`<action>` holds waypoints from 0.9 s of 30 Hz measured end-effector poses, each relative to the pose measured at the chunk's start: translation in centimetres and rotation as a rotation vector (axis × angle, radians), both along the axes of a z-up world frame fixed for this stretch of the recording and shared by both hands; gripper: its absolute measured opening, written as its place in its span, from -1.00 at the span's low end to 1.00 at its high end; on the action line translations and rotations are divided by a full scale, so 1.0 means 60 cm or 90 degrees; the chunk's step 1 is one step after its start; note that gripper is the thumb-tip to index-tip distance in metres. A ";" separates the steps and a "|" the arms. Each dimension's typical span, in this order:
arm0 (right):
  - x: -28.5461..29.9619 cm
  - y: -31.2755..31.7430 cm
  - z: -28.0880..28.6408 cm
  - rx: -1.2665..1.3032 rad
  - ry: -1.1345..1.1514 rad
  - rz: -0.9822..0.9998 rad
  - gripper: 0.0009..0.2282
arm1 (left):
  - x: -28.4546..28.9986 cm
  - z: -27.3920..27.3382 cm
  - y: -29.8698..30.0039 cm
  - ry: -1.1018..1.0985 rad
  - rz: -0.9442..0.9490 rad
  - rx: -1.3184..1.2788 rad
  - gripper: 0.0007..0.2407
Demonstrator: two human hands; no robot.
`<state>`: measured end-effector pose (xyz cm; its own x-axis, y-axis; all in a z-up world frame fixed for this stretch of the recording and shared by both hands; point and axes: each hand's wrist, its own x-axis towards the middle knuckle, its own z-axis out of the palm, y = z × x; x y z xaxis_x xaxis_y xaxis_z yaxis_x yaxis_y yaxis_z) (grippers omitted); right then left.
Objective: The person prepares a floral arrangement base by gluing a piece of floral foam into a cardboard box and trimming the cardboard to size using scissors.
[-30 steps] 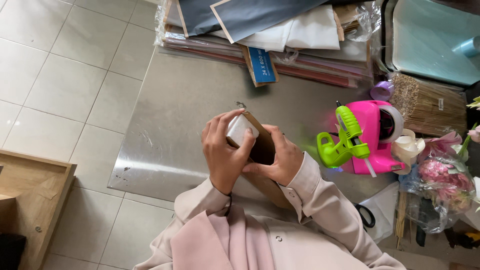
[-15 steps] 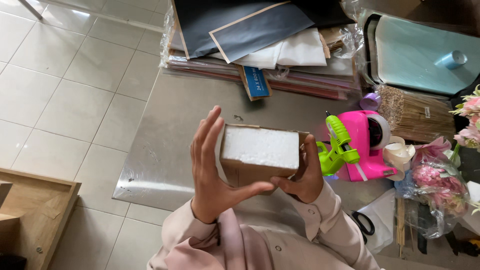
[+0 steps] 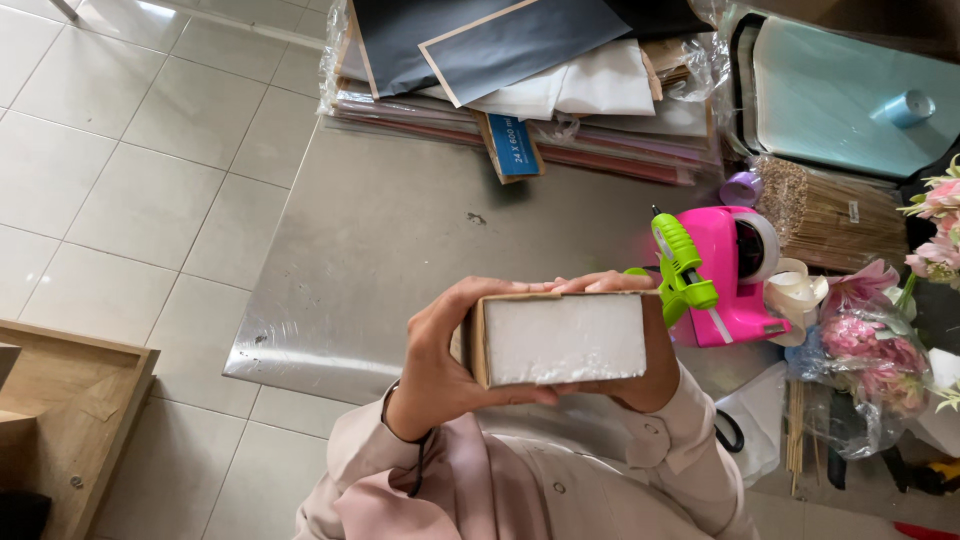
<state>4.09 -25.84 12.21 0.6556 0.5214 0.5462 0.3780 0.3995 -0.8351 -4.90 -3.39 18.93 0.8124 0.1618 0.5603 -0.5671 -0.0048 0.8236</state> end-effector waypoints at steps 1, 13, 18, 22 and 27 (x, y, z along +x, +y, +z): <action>-0.008 -0.003 0.001 0.000 0.001 -0.001 -0.13 | 0.006 -0.008 0.002 0.001 -0.001 0.000 -0.32; -0.045 0.010 0.010 -0.066 0.362 -0.258 -0.39 | 0.042 -0.020 -0.022 0.295 0.002 -0.077 -0.36; -0.032 0.016 0.047 -0.045 0.447 -0.371 -0.30 | 0.054 -0.029 -0.016 0.447 -0.151 -0.063 -0.24; -0.010 -0.004 0.041 0.002 0.452 -0.390 -0.39 | 0.045 -0.027 -0.035 0.523 -0.192 -0.049 -0.41; -0.018 -0.002 0.040 -0.027 0.452 -0.405 -0.46 | 0.046 -0.022 -0.044 0.572 -0.183 -0.049 -0.45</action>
